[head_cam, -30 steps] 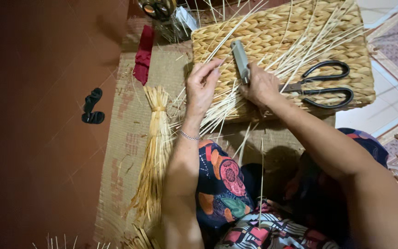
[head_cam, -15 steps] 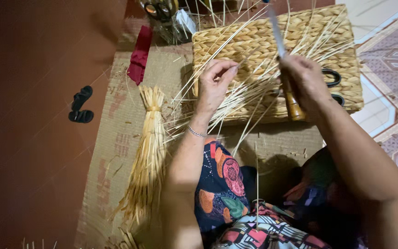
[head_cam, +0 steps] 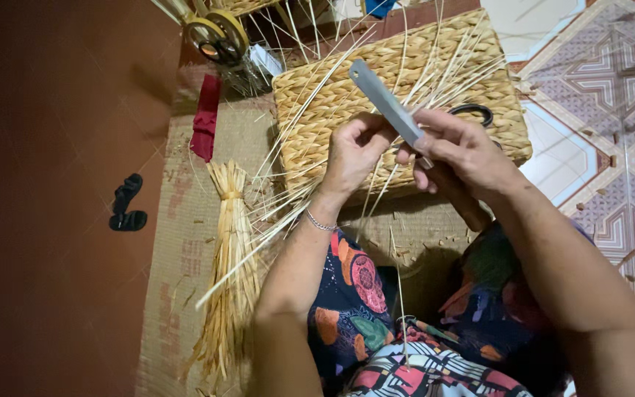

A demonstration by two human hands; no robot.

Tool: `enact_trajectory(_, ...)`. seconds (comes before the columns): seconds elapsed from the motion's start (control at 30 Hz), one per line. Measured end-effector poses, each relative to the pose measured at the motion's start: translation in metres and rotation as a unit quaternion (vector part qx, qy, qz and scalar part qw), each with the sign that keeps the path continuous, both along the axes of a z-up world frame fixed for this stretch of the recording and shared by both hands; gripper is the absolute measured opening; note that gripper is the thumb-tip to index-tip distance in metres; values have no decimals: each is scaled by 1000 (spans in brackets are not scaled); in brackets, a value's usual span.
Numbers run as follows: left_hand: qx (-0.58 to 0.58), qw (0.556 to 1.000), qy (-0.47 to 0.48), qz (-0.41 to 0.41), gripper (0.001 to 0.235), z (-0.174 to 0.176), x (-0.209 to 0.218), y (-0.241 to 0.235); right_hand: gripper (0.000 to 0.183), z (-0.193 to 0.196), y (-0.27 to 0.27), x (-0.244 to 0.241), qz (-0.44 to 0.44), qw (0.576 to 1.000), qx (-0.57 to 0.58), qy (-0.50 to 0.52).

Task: The person sits on the floor and uses a knife to shave thin strips from a bundle of dried sticks. They hold the sticks in their left hand and repeatedly scrape the knife along the length of the sticks to create fine strands.

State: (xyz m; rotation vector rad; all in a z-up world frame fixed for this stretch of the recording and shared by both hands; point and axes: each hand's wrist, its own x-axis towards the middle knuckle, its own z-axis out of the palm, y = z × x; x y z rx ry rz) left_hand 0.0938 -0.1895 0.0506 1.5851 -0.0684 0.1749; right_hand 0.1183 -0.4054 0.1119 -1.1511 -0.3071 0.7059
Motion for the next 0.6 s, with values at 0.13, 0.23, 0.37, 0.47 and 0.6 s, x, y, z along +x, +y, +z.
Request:
enact_trajectory(0.13, 27, 998, 34, -44, 17, 15, -10, 3, 47, 0, -13, 4, -92, 995, -39, -17)
enact_trajectory(0.23, 153, 984, 77, -52, 19, 23, -16, 26, 40, 1, -36, 18, -181, 983, -11, -7)
enact_trajectory(0.37, 199, 976, 77, -46, 14, 22, -28, 61, 42, -11, -70, 37, -280, 958, 53, -27)
enact_trajectory(0.47, 209, 976, 13, -55, 11, 16, -29, 71, 45, -17, -78, 44, -273, 953, 122, -38)
enact_trajectory(0.6, 162, 984, 67, -23, 11, 12, -26, 58, 47, -11, -59, 32, -182, 981, 60, -28)
